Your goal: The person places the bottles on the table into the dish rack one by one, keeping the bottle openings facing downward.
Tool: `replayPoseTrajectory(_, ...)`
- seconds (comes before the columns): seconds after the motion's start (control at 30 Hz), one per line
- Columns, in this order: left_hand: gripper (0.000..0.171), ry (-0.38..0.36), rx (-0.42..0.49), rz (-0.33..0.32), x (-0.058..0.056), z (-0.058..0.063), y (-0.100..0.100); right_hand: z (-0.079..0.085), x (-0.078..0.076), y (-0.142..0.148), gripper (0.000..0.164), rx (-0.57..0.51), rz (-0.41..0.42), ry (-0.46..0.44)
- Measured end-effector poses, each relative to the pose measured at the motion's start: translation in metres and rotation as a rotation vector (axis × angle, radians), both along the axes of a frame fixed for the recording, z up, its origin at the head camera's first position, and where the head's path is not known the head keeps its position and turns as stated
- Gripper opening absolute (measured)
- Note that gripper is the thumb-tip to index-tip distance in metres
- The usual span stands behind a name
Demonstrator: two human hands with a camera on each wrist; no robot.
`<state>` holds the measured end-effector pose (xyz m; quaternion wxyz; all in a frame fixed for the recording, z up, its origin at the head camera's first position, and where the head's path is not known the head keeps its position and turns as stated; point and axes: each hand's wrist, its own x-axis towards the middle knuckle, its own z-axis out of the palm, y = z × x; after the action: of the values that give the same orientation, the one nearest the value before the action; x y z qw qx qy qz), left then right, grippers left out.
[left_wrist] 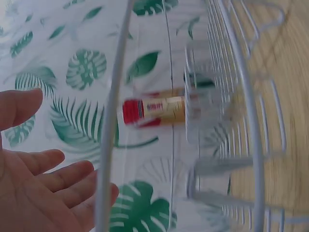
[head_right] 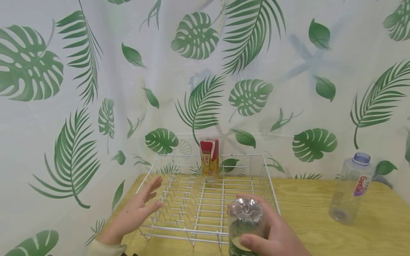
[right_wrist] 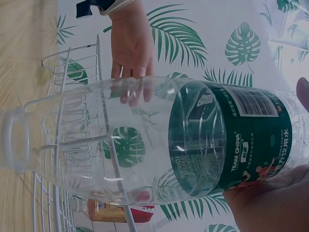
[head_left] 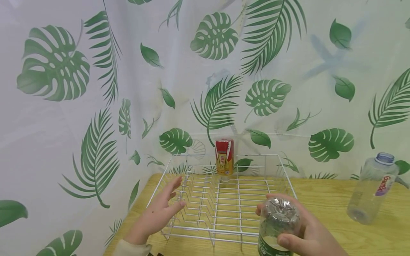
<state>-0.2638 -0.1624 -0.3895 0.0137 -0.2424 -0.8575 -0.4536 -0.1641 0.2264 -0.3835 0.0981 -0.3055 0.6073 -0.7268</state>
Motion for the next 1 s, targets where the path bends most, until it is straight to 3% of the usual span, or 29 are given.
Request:
replayPoseTrajectory(0.17, 0.075, -0.002, -0.07, 0.148, -0.019, -0.007, -0.025, 0.001, 0.0, 0.0, 0.061, -0.006, -0.001, 0.011)
replayPoseTrajectory(0.3, 0.076, -0.048, -0.071, 0.195, -0.029, -0.014, -0.044, 0.002, 0.0, 0.0, 0.06, -0.006, -0.005, 0.007)
replayPoseTrajectory(0.57, 0.075, -0.17, 0.026, 0.19, -0.04, -0.026, -0.067, -0.001, -0.002, 0.001, 0.061, 0.023, -0.022, -0.041)
replayPoseTrajectory(0.8, 0.069, -0.264, 0.117, 0.128, -0.043, -0.037, -0.077, -0.002, -0.002, 0.002, 0.06, 0.009, -0.008, -0.077)
replayPoseTrajectory(1.0, 0.066, -0.29, 0.212, 0.118, -0.044, -0.045, -0.075, -0.001, -0.001, 0.003, 0.061, -0.005, 0.005, -0.031)
